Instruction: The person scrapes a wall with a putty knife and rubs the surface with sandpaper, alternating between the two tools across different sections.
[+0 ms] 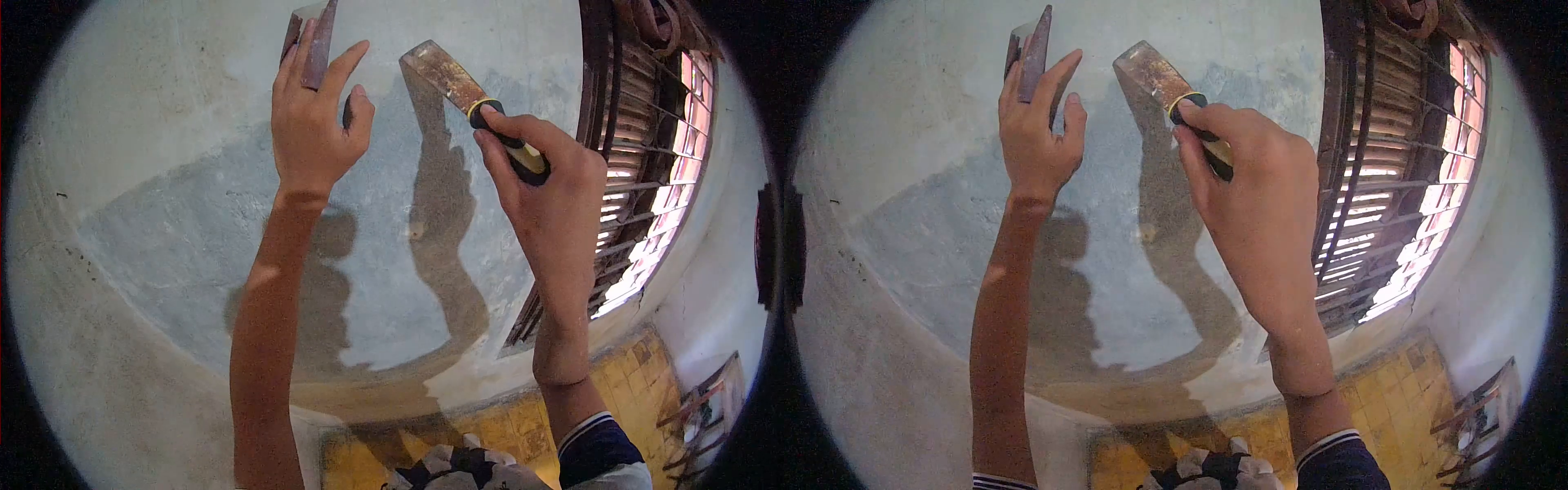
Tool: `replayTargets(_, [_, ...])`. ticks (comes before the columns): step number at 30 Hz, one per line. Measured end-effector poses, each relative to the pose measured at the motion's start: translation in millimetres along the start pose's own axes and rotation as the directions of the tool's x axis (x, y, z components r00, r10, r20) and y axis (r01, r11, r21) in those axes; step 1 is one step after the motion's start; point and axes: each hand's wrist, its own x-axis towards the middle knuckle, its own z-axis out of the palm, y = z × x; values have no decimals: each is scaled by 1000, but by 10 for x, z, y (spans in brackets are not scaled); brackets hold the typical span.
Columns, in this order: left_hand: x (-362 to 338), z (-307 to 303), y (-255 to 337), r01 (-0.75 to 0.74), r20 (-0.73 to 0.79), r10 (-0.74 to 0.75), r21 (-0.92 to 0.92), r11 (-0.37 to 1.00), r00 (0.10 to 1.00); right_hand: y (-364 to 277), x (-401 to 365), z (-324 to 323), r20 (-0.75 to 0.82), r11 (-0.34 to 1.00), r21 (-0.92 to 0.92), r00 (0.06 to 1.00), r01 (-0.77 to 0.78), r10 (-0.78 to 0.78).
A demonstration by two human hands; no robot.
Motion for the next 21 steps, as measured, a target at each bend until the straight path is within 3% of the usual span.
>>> replayTargets(6, [-6, 19, -19, -11, -36, 10, -25, 1000, 999, -191, -82, -193, -26, 1000, 0, 999, -30, 30])
replayTargets(8, [-7, -28, 16, 19, 22, -19, 43, 999, 1000, -51, -18, -23, 36, 997, -70, 998, -45, 47])
replayTargets(9, [-22, -45, 42, 31, 58, -35, 73, 997, 998, -25, 10, 4, 1, 1000, 7, 1000, -16, 16])
replayTargets(15, [-3, 25, -9, -16, -46, 14, -42, 999, 999, -215, -95, -249, -47, 999, 21, 998, -43, 44])
replayTargets(21, [0, -21, 34, 0, -4, 0, 8, 1000, 1000, -123, -3, -74, 8, 999, -28, 999, -39, 40])
